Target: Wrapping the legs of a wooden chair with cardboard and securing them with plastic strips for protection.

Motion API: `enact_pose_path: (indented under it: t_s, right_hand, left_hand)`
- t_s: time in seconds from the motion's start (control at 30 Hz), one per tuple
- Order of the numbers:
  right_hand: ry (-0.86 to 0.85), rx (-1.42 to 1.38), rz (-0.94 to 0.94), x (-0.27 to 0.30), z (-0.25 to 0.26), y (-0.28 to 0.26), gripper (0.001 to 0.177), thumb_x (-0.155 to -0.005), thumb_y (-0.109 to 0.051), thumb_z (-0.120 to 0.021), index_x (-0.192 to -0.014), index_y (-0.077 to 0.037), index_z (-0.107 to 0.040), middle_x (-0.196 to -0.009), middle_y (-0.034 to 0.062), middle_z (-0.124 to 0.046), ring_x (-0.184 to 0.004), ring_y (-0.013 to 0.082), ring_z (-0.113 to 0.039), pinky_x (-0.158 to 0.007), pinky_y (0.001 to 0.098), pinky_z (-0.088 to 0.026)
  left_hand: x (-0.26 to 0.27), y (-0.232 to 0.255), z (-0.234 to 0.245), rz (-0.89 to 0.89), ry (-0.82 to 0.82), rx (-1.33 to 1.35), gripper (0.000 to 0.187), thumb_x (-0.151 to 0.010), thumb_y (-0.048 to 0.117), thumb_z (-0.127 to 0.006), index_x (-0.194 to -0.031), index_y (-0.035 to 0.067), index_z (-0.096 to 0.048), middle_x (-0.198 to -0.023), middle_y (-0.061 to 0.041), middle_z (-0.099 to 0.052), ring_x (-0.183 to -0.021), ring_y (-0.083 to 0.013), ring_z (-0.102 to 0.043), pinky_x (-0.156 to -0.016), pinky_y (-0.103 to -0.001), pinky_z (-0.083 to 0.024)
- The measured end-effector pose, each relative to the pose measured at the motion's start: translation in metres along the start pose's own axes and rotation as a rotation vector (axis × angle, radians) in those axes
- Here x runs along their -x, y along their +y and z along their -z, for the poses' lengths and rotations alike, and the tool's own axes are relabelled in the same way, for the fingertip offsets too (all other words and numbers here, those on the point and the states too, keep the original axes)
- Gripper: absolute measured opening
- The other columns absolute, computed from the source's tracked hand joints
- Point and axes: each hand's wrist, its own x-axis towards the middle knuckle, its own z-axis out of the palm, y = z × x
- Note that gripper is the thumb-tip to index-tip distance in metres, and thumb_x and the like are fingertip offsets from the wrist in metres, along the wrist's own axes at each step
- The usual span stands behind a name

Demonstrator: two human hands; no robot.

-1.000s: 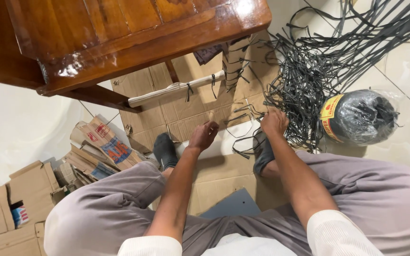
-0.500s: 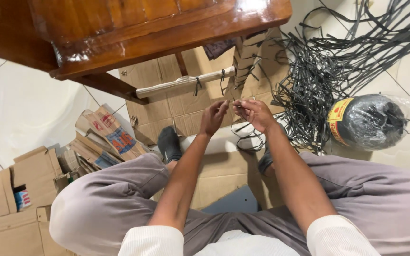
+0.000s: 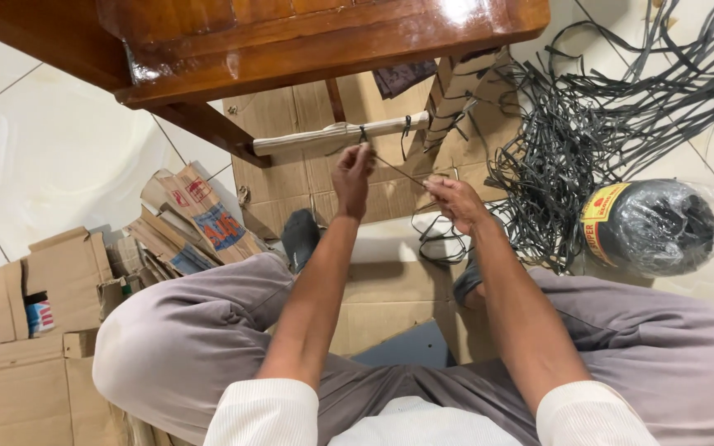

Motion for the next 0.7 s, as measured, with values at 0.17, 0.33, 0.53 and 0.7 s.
enact_pose_path:
  t_s: [0.17,0.33,0.53,0.7]
  right_hand:
    - [0.145,0.215,-0.070,-0.010,0.017,0.028,0.022,-0.095,-0.032,-0.077,-0.091,-0.013,-0.066,-0.066,-0.0107,-0.044,-0.051,0.0022,-0.029,-0.043,0.0207,-0.022]
    - [0.238,0.503,-0.008,-0.017,0.011,0.036,0.028,-0.097,-0.035,-0.075,-0.101,-0.007,-0.073,-0.074,-0.0051,-0.056,-0.062,0.0048,-0.043,-0.054,0.0219,-0.035]
    - [0.058,0.523,0.310,-0.028,-0.038,0.019,0.034,-0.102,-0.021,-0.065,-0.132,-0.004,-0.066,-0.120,0.0036,-0.071,-0.108,0.0140,-0.065,-0.094,0.0272,-0.053]
    - [-0.067,0.285,0.305,-0.049,-0.055,0.028,0.025,-0.101,-0.014,-0.060,-0.124,-0.005,-0.061,-0.112,0.0012,-0.069,-0.102,0.0123,-0.067,-0.094,0.0280,-0.056]
  left_hand:
    - [-0.005,0.011,0.012,-0.025,0.039,0.123,0.013,-0.102,0.021,-0.068,-0.095,0.010,-0.069,-0.091,-0.002,-0.074,-0.076,-0.0064,-0.062,-0.065,-0.023,-0.046]
    - [-0.001,-0.004,0.014,-0.074,-0.014,0.016,0.015,-0.103,0.019,-0.068,-0.094,0.007,-0.070,-0.090,-0.004,-0.074,-0.078,-0.0083,-0.063,-0.069,-0.024,-0.049]
    - [0.027,0.011,-0.008,-0.046,-0.134,-0.345,0.018,-0.097,0.021,-0.073,-0.097,0.004,-0.080,-0.090,-0.004,-0.077,-0.082,-0.0101,-0.069,-0.075,-0.026,-0.055]
    - [0.032,0.033,-0.013,-0.200,-0.117,-0.734,0.019,-0.090,0.023,-0.078,-0.095,0.006,-0.082,-0.089,-0.010,-0.076,-0.079,-0.0158,-0.072,-0.069,-0.030,-0.055]
